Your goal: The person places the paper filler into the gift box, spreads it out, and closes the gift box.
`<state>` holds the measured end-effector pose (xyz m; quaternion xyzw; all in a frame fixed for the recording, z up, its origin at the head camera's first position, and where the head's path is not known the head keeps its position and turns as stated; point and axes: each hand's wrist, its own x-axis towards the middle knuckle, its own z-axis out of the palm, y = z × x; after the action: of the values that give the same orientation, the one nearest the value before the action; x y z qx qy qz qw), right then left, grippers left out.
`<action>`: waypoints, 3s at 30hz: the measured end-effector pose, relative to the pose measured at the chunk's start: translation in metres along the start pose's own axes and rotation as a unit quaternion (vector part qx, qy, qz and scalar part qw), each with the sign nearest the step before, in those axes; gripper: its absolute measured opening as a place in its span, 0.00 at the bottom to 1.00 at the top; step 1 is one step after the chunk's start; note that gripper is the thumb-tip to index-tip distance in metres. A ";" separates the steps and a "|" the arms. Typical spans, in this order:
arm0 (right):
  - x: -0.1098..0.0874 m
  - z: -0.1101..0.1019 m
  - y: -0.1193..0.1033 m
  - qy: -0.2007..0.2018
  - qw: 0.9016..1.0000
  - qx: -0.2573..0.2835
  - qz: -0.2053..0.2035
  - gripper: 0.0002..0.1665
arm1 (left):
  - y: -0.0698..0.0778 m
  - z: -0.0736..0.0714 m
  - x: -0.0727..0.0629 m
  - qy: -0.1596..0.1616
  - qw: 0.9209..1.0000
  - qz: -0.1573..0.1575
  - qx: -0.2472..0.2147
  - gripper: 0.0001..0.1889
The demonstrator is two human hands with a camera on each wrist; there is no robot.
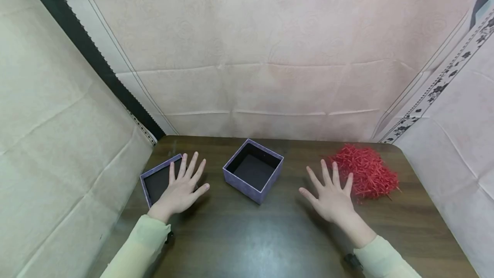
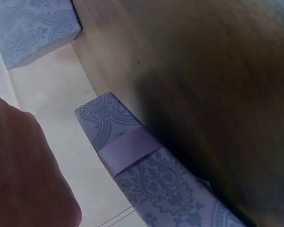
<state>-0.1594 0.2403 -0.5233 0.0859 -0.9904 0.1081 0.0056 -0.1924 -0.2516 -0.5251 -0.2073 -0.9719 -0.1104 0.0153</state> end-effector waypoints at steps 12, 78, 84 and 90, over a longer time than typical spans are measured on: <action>0.002 -0.001 0.005 0.006 1.000 0.024 0.002 0.51 | -0.002 -0.001 0.002 0.015 0.999 0.015 -0.036 0.43; 0.022 0.021 -0.089 0.020 0.898 0.439 -0.014 0.45 | 0.077 0.040 0.047 0.131 0.839 -0.052 -0.525 0.21; 0.023 0.017 -0.084 0.023 0.890 0.456 -0.007 0.39 | 0.078 0.040 0.048 0.079 0.856 -0.030 -0.510 0.30; 0.023 0.017 -0.082 0.026 0.888 0.460 -0.008 0.38 | 0.080 0.040 0.048 0.077 0.859 -0.010 -0.506 0.33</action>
<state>-0.1680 0.1540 -0.5216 0.0837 -0.8285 0.5537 -0.0077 -0.2032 -0.1530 -0.5437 -0.1674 -0.7797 -0.6031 -0.0183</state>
